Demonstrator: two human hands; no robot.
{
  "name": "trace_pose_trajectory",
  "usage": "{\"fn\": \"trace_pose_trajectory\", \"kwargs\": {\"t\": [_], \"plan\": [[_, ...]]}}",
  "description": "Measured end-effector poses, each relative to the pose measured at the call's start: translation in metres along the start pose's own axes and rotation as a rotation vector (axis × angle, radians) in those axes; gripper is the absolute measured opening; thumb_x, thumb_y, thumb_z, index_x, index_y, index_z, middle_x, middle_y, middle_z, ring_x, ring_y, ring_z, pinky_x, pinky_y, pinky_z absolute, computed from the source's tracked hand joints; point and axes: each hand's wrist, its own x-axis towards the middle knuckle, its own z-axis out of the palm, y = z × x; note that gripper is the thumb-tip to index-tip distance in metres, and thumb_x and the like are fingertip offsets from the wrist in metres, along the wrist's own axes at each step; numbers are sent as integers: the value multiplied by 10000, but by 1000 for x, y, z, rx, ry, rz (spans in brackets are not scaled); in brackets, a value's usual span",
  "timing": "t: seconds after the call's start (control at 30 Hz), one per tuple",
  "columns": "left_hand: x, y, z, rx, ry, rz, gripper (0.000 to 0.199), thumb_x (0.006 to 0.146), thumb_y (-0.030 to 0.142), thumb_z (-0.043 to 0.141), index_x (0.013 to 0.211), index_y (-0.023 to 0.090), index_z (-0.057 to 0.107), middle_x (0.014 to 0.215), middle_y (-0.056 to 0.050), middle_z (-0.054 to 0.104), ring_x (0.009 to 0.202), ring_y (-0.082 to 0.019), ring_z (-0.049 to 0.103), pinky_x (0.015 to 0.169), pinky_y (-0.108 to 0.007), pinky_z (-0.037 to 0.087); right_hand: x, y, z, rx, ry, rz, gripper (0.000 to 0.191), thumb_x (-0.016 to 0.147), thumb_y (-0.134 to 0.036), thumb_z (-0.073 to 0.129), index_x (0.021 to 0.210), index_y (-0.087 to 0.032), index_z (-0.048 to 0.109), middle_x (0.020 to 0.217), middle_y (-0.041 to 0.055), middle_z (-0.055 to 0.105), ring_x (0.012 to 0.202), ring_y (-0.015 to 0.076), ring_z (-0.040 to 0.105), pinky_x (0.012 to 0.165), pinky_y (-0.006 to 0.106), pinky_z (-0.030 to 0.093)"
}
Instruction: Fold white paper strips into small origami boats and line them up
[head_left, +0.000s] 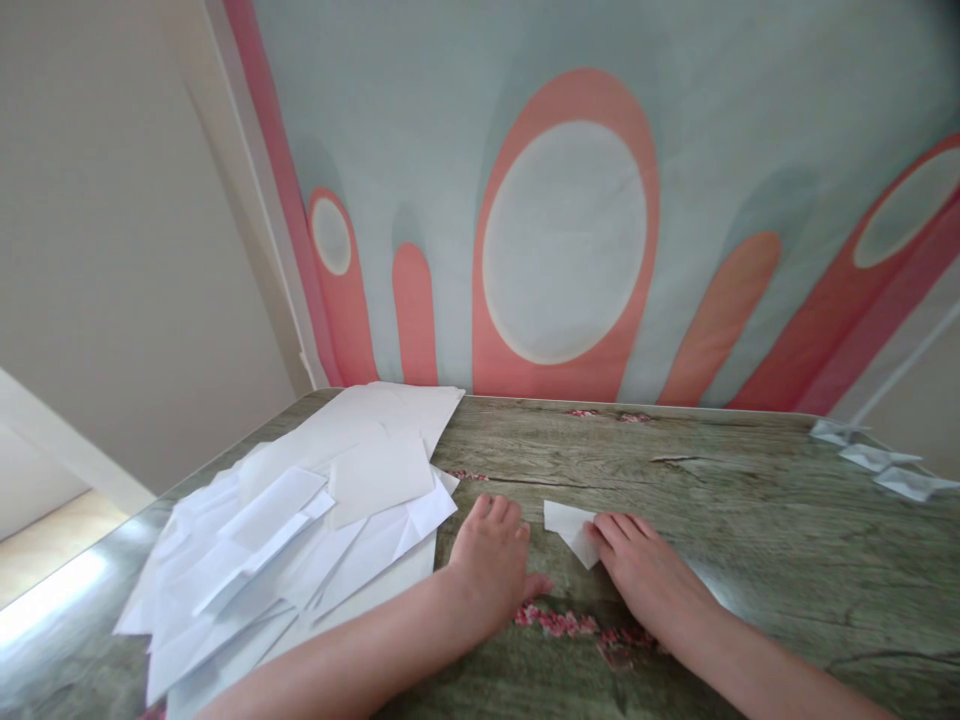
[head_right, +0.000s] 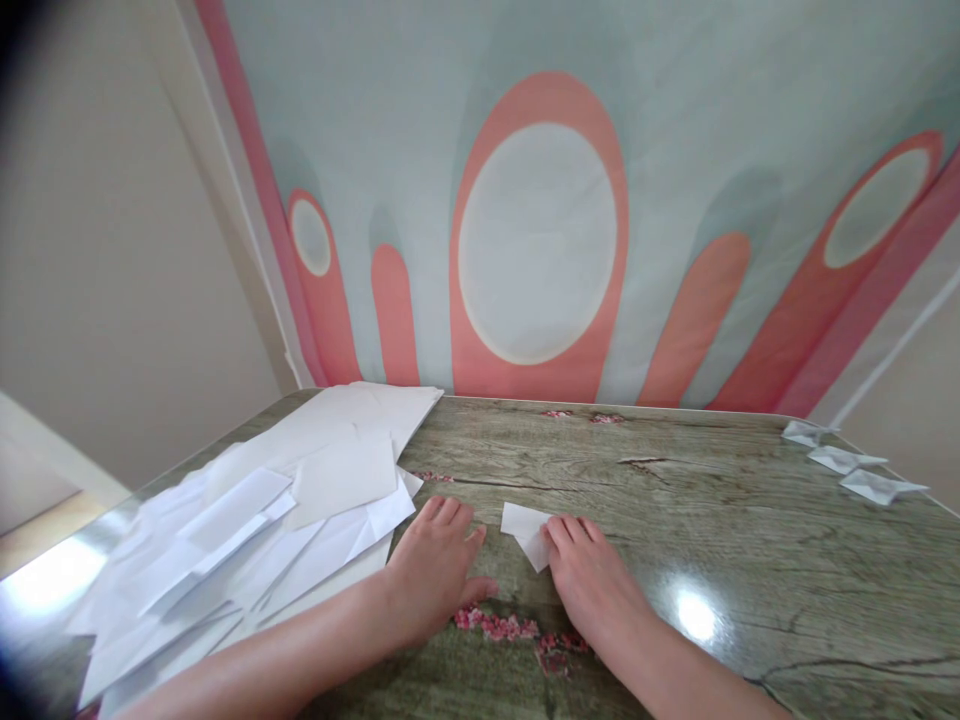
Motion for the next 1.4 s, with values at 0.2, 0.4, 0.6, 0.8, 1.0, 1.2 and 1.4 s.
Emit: {"fn": "trace_pose_trajectory", "kwargs": {"t": [0.2,0.4,0.6,0.8,1.0,1.2,1.4], "plan": [[12,-15,10,-170,71,33,409,844,519,453,879,170,664,882,-107,602,905,-275,525,790,-389,380,-2,8,4,-4,13,1,318,757,-2,459,1017,-121,599,907,99,591,826,241,553,745,390,452],[29,-20,43,-460,258,-87,415,772,485,584,1048,178,532,1037,-69,528,994,-246,483,866,-383,382,1,5,-1,110,-1,18,337,766,4,466,1050,-127,591,939,93,585,874,236,550,789,390,442],[32,-20,58,-606,306,-26,417,732,432,643,1072,223,521,1091,-45,481,1039,-233,438,889,-390,367,2,3,-6,370,-11,55,351,799,-30,456,1078,-201,584,1021,57,575,938,209,533,852,376,416],[35,-21,58,-687,290,-47,395,660,389,709,972,204,555,1034,-41,492,1012,-230,447,890,-379,361,6,22,0,654,48,203,247,897,-260,418,1050,-219,608,1016,63,574,908,193,558,791,349,448],[39,-22,57,-753,259,-47,440,574,373,767,917,193,558,997,-33,523,985,-231,470,870,-365,371,8,35,13,804,24,298,269,810,-343,559,1023,-190,622,1001,79,588,939,218,556,813,366,444],[38,-20,50,-866,173,2,413,575,337,768,895,185,554,916,-10,581,887,-197,525,824,-320,392,9,31,12,884,-28,265,341,757,-348,617,1060,-192,609,1013,80,592,921,220,558,795,369,443],[38,-21,50,-906,184,40,457,570,331,780,947,187,564,930,-14,599,890,-199,534,828,-321,397,10,29,2,943,-102,236,369,725,-326,655,1067,-199,601,1018,62,578,909,202,552,794,341,432]]}}
